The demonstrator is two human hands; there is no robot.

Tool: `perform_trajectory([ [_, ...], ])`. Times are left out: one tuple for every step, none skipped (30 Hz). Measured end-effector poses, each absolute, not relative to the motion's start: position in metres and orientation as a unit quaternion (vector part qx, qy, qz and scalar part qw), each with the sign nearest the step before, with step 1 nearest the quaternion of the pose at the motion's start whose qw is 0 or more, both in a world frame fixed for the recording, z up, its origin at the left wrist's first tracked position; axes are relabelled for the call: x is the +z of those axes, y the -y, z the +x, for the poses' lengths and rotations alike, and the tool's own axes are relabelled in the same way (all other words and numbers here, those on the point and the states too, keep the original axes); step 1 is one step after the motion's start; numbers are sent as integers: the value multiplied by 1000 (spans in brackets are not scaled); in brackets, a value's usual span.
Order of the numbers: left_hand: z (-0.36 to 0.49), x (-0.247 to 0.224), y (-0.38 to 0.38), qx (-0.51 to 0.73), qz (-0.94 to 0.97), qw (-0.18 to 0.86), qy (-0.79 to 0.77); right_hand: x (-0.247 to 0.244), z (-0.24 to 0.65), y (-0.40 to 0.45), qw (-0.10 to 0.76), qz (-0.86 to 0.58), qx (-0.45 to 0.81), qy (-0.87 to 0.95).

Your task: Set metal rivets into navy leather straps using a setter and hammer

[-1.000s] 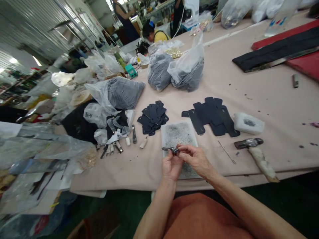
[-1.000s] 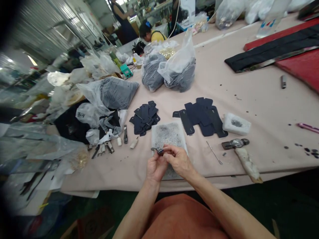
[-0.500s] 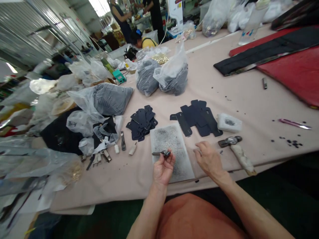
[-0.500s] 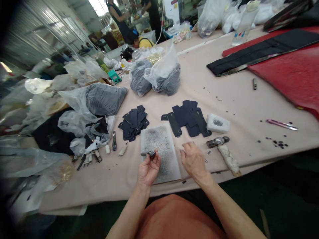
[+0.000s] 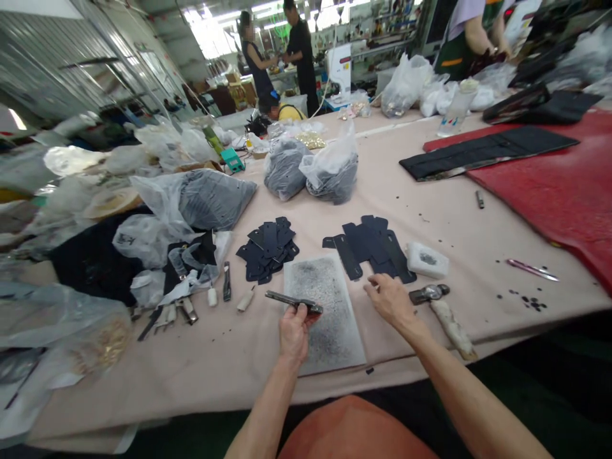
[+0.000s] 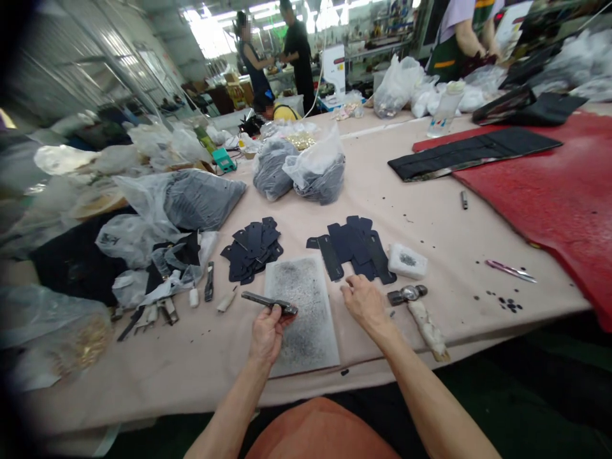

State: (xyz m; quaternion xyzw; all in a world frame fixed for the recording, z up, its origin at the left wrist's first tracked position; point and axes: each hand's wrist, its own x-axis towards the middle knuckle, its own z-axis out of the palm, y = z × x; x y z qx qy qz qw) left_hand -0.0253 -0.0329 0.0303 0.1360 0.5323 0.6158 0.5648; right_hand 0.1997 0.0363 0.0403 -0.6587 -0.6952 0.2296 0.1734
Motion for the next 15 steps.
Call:
perform_trajectory([
  [-29,32,34,624,141,553,-534,44,189,-41,192,-637,273,695],
  [-33,33,35,633,140,545,-532,47,179,-43,206,-612,313,696],
  [-38,35,37,644,133,539,-525,50,170,-43,213,-591,338,701],
  [-43,37,40,657,123,535,-517,53,163,-42,214,-578,341,709],
  [-49,39,43,672,109,529,-507,54,158,-40,207,-578,320,722],
  [-56,41,47,687,96,520,-498,55,157,-38,194,-588,277,735],
  [-64,43,52,701,82,508,-493,55,159,-35,172,-607,222,743],
  [-73,44,59,713,69,495,-492,54,165,-33,143,-628,168,747],
  [-83,45,66,721,59,480,-496,52,174,-30,108,-649,120,743],
  [-95,45,75,725,47,466,-504,49,185,-28,70,-670,81,735],
  [-107,45,84,726,41,460,-510,45,196,-25,31,-688,52,723],
  [-119,43,93,724,36,453,-519,41,208,-21,-6,-700,34,713],
  [-132,41,101,722,28,441,-532,37,217,-18,-39,-707,25,705],
  [-143,39,108,719,23,430,-545,32,225,-15,-65,-710,23,701],
  [-153,36,114,717,19,421,-555,28,231,-12,-84,-711,26,698],
])
